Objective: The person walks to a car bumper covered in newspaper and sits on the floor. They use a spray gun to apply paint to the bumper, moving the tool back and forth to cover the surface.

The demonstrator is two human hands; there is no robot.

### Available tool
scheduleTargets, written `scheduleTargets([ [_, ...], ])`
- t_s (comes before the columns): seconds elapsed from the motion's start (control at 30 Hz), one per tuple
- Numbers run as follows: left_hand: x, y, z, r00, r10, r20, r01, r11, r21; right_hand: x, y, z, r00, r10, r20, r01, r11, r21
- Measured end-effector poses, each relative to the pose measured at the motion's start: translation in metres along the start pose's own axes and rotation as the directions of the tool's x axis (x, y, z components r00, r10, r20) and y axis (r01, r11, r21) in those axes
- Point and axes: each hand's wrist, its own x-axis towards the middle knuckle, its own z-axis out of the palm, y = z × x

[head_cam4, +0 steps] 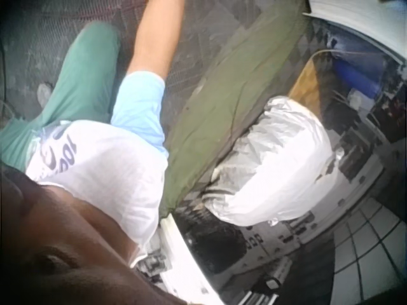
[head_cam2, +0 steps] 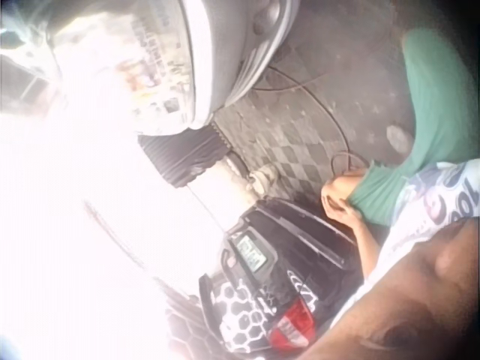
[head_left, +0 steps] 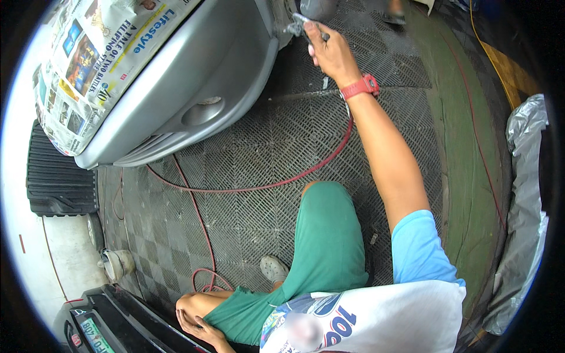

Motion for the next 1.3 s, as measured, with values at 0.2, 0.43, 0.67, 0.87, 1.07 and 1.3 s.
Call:
scheduleTargets([
  [0.2, 0.004, 0.012, -0.002, 1.000, -0.012, -0.008, 0.012, 1.000, -0.010, -0.006, -0.035, -0.017, 0.980, 0.154, 0.125, -0.168, 0.980, 0.109],
  [0.43, 0.017, 0.049, -0.013, 0.991, 0.098, -0.091, -0.109, 0.986, -0.123, 0.033, -0.063, -0.017, 0.993, 0.013, -0.121, 0.000, 0.994, 0.108],
  [0.67, 0.020, 0.048, -0.013, 0.989, 0.116, -0.088, -0.127, 0.983, -0.133, 0.075, -0.099, -0.013, 0.966, -0.132, -0.221, 0.134, 0.991, -0.008],
  [0.87, 0.018, 0.052, -0.019, 0.988, 0.105, -0.109, -0.120, 0.982, -0.149, 0.101, -0.144, -0.012, 0.995, -0.045, -0.091, 0.063, 0.978, 0.199],
  [1.07, 0.017, 0.056, -0.027, 0.990, 0.079, -0.114, -0.097, 0.983, -0.157, 0.145, -0.147, -0.013, 0.988, 0.057, -0.142, -0.034, 0.986, 0.160],
  [1.3, 0.008, 0.048, -0.033, 0.983, 0.067, -0.173, -0.086, 0.991, -0.105, 0.148, -0.156, -0.010, 0.989, 0.098, -0.107, -0.073, 0.972, 0.223],
])
